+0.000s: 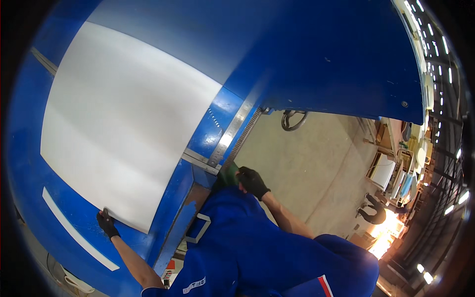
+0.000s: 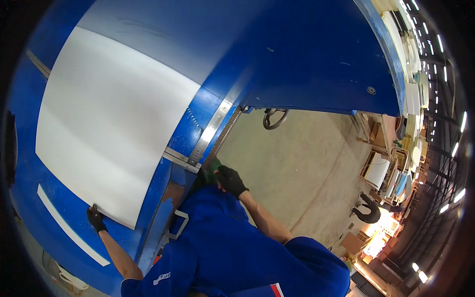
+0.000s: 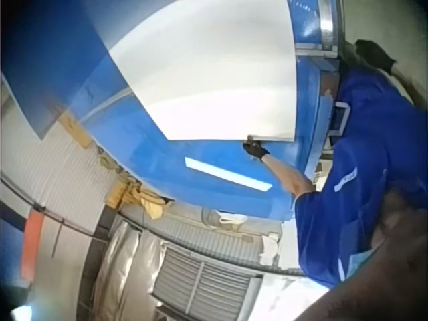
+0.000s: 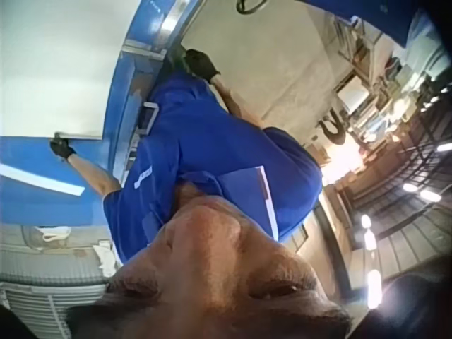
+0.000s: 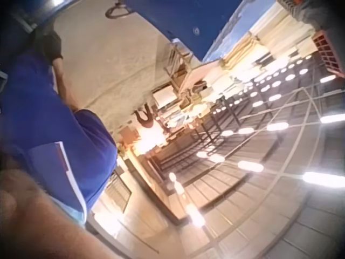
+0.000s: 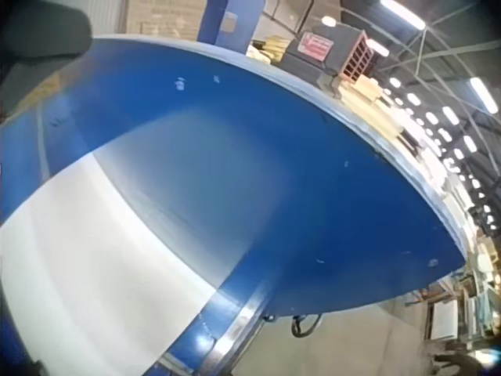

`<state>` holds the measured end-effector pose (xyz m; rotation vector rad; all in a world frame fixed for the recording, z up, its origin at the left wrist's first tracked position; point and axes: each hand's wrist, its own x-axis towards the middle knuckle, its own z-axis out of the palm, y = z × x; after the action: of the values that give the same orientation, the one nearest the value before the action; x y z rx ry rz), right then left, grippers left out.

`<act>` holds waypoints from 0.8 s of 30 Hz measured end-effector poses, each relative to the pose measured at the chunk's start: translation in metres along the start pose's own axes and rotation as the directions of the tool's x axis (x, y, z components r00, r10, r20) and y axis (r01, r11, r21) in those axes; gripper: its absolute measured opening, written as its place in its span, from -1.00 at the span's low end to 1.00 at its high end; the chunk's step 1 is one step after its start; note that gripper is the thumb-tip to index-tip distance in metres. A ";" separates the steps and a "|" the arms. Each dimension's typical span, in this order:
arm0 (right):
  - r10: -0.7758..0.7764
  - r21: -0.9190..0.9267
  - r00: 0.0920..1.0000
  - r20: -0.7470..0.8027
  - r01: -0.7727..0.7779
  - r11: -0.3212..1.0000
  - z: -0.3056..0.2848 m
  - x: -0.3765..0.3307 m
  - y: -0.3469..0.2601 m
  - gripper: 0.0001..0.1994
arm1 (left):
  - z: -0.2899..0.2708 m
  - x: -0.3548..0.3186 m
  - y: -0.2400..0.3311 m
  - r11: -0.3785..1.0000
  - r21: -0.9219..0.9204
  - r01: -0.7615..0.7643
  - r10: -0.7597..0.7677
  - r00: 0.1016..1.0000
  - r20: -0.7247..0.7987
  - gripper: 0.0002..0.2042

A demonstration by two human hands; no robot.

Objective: Cutting large foam sheets into specific shapes using a stationary vertical cutting machine.

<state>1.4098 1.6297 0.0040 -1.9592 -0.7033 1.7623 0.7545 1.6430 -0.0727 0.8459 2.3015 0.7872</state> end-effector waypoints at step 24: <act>-0.509 -0.545 0.197 -0.838 -0.231 0.806 -0.183 0.103 -0.057 -0.72 | 0.011 -0.025 0.037 0.992 -0.121 0.026 -0.016 0.996 0.086 -0.48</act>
<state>1.5939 1.7441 -0.0211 -2.6722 -0.8777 -0.2366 0.7918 1.6526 -0.0479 0.7844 2.1615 0.8567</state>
